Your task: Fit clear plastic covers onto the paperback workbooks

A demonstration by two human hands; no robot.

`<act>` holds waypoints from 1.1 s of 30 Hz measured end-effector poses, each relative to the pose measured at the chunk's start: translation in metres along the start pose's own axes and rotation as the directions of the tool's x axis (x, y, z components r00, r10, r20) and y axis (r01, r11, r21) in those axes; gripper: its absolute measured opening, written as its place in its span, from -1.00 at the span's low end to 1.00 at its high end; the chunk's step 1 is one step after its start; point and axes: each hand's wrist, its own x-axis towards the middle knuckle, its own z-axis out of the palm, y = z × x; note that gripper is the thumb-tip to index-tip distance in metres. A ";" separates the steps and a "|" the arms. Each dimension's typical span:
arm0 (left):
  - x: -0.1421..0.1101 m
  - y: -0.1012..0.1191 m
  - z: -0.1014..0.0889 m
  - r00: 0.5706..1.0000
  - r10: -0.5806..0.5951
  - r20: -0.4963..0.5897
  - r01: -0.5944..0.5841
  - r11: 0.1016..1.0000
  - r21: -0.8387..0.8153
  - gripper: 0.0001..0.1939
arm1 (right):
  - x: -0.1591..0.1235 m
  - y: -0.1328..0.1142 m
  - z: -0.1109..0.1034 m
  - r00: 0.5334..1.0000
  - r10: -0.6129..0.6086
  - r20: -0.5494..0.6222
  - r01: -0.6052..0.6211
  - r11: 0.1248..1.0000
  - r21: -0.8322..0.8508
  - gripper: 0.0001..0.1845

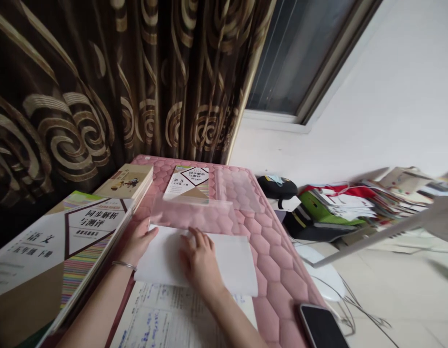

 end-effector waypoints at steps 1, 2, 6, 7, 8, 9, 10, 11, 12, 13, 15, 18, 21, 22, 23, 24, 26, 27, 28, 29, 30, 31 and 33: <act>0.000 0.000 0.000 1.000 -0.015 0.009 0.015 1.000 -0.016 -0.52 | 0.002 0.011 -0.005 0.997 0.073 -0.027 -0.074 0.997 -0.023 -0.59; 0.001 0.000 0.000 0.999 -0.031 0.017 0.031 0.999 -0.027 -0.50 | 0.004 0.023 -0.009 0.987 0.150 -0.050 -0.152 0.987 -0.049 -0.57; 0.001 0.004 0.000 0.996 -0.081 0.022 0.082 0.996 -0.022 -0.39 | 0.000 0.084 -0.013 0.893 0.443 -0.083 -0.442 0.896 0.031 -0.44; 0.001 0.005 0.001 0.996 -0.085 0.023 0.085 0.996 -0.020 -0.36 | -0.002 0.098 -0.011 0.866 0.496 -0.060 -0.487 0.865 0.121 -0.42; 0.000 0.005 0.001 0.996 -0.085 0.025 0.086 0.996 -0.021 -0.34 | -0.004 0.111 -0.008 0.841 0.540 -0.030 -0.522 0.825 0.218 -0.39; 0.000 0.006 0.002 0.996 -0.086 0.025 0.087 0.996 -0.022 -0.33 | -0.005 0.121 -0.006 0.818 0.575 0.001 -0.547 0.778 0.310 -0.34; -0.001 0.007 0.002 0.996 -0.088 0.021 0.088 0.996 -0.022 -0.32 | -0.006 0.129 -0.003 0.798 0.602 0.027 -0.561 0.726 0.397 -0.30; -0.001 0.007 0.002 0.996 -0.091 0.014 0.091 0.996 -0.021 -0.31 | -0.007 0.134 -0.001 0.777 0.627 0.047 -0.570 0.671 0.475 -0.25; -0.001 0.007 0.003 0.995 -0.095 0.006 0.095 0.995 -0.020 -0.30 | -0.006 0.137 0.000 0.758 0.649 0.066 -0.572 0.614 0.544 -0.21; -0.002 0.008 0.003 0.995 -0.100 0.002 0.100 0.995 -0.019 -0.29 | -0.006 0.138 0.000 0.744 0.663 0.085 -0.567 0.559 0.606 -0.18; -0.002 0.008 0.004 0.994 -0.110 0.000 0.110 0.994 -0.019 -0.28 | -0.005 0.138 -0.004 0.730 0.670 0.136 -0.549 0.457 0.699 -0.16; -0.001 0.006 0.004 0.995 -0.102 -0.017 0.102 0.995 0.006 -0.31 | -0.008 0.135 -0.016 0.736 0.646 0.201 -0.518 0.346 0.782 -0.17; 0.001 0.001 0.003 0.996 -0.061 -0.063 0.066 0.994 0.083 -0.38 | -0.013 0.135 -0.025 0.756 0.603 0.256 -0.460 0.209 0.863 -0.17; 0.002 -0.001 0.001 0.996 -0.049 -0.079 0.058 0.992 0.112 -0.39 | -0.015 0.136 -0.026 0.764 0.586 0.270 -0.442 0.170 0.881 -0.16; 0.004 -0.004 -0.001 0.995 -0.043 -0.093 0.056 0.988 0.141 -0.41 | -0.016 0.136 -0.026 0.770 0.574 0.279 -0.429 0.142 0.892 -0.14; 0.005 -0.008 -0.003 0.993 -0.045 -0.105 0.062 0.983 0.172 -0.42 | -0.017 0.136 -0.025 0.772 0.569 0.283 -0.423 0.128 0.897 -0.13; 0.008 -0.015 -0.008 0.990 -0.060 -0.127 0.090 0.965 0.244 -0.47 | -0.018 0.138 -0.021 0.764 0.577 0.289 -0.438 0.135 0.889 -0.15; 0.010 -0.018 -0.011 0.987 -0.069 -0.144 0.109 0.952 0.286 -0.50 | -0.018 0.138 -0.019 0.758 0.587 0.286 -0.454 0.159 0.877 -0.17; 0.011 -0.022 -0.013 0.983 -0.074 -0.166 0.126 0.937 0.327 -0.52 | -0.018 0.139 -0.018 0.752 0.599 0.275 -0.471 0.196 0.860 -0.20; 0.012 -0.025 -0.015 0.979 -0.074 -0.191 0.140 0.921 0.362 -0.54 | -0.018 0.139 -0.016 0.748 0.612 0.258 -0.488 0.243 0.838 -0.24; 0.014 -0.027 -0.016 0.974 -0.072 -0.213 0.153 0.908 0.390 -0.54 | -0.018 0.138 -0.016 0.745 0.624 0.237 -0.504 0.293 0.812 -0.27; 0.015 -0.029 -0.017 0.971 -0.071 -0.230 0.163 0.897 0.411 -0.53 | -0.018 0.138 -0.016 0.743 0.634 0.214 -0.516 0.340 0.786 -0.30; 0.016 -0.032 -0.017 0.967 -0.078 -0.244 0.181 0.881 0.437 -0.50 | -0.018 0.136 -0.016 0.741 0.645 0.184 -0.536 0.405 0.741 -0.36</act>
